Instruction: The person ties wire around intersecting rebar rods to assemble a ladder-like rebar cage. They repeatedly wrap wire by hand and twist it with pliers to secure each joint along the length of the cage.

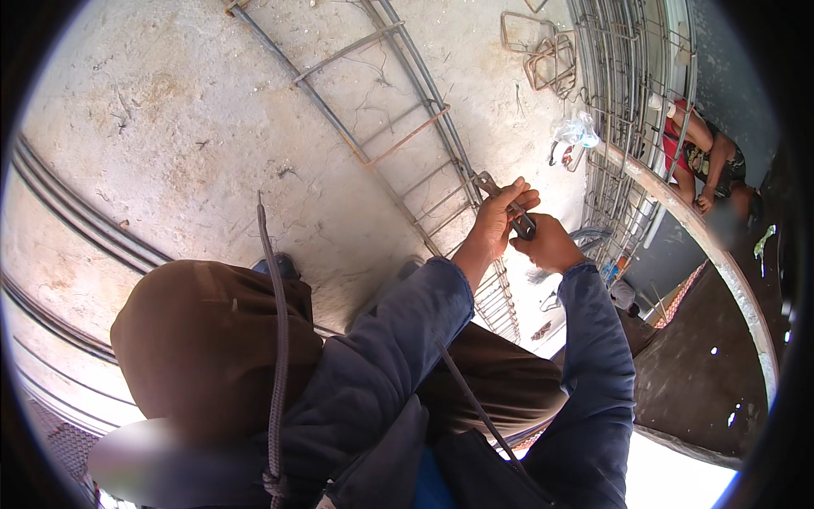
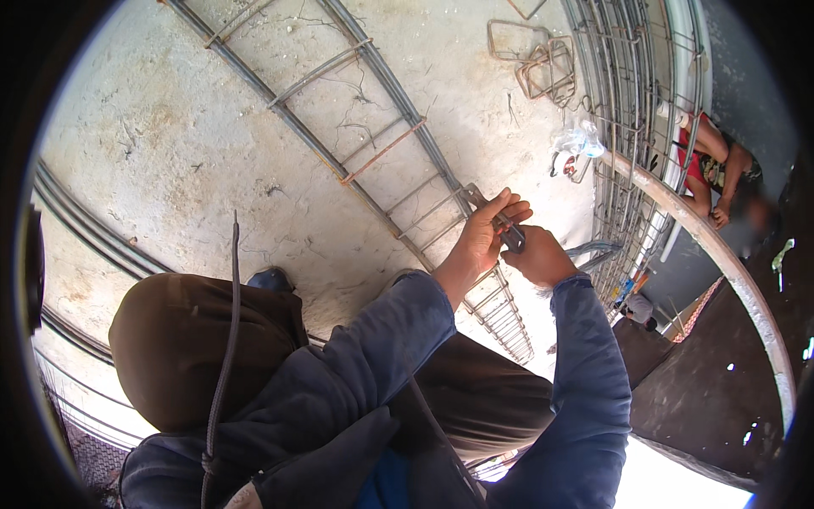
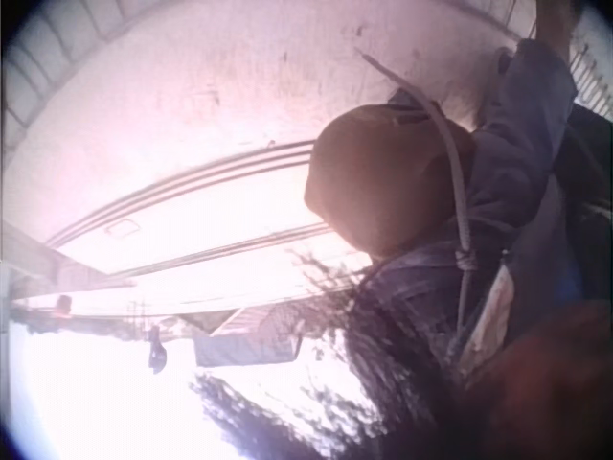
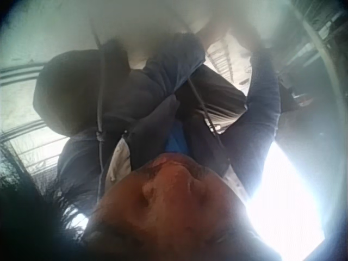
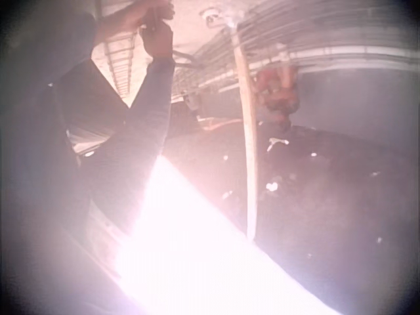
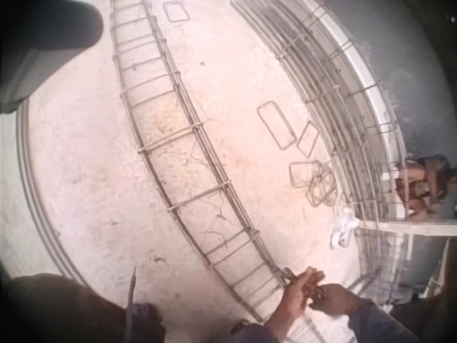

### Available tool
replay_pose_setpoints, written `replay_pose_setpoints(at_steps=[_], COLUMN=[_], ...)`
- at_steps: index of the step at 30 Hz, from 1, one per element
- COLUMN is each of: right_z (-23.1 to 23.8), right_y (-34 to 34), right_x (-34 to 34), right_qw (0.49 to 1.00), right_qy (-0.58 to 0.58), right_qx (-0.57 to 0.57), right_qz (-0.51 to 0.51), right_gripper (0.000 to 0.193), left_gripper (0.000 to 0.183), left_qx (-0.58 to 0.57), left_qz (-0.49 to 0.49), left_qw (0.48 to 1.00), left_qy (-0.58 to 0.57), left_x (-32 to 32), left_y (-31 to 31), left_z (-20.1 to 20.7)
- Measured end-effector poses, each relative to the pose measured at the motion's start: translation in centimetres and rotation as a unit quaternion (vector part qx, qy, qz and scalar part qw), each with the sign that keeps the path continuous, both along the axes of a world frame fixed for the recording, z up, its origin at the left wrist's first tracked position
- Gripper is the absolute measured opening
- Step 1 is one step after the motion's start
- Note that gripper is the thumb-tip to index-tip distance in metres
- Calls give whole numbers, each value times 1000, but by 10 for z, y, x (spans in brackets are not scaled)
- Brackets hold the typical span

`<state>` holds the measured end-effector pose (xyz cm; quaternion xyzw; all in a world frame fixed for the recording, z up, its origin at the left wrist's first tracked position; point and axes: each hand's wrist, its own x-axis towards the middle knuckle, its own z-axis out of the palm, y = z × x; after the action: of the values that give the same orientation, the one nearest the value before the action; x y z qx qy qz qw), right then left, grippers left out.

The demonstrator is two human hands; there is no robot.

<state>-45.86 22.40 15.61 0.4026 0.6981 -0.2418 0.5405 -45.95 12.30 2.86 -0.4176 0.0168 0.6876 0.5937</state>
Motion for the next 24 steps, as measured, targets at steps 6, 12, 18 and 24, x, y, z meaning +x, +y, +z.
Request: replay_pose_setpoints(at_steps=[6, 12, 18, 24], right_z=[27, 31, 6, -5], right_y=[17, 4, 44, 51], right_x=[-67, -13, -51, -108], right_qw=[985, 852, 915, 861], right_qy=[-169, 83, -46, -78], right_qx=[-42, 218, 147, 150], right_qz=[-8, 469, 374, 480], right_gripper=[22, 22, 31, 31], left_gripper=[43, 42, 35, 49], left_qx=[-58, -320, -185, -164], left_qz=[136, 1, 22, 73], left_qw=[976, 912, 977, 982], left_qy=[-162, -256, -104, -53], left_x=[-7, -60, -32, -23], left_y=[32, 59, 40, 25], left_z=[7, 36, 29, 50])
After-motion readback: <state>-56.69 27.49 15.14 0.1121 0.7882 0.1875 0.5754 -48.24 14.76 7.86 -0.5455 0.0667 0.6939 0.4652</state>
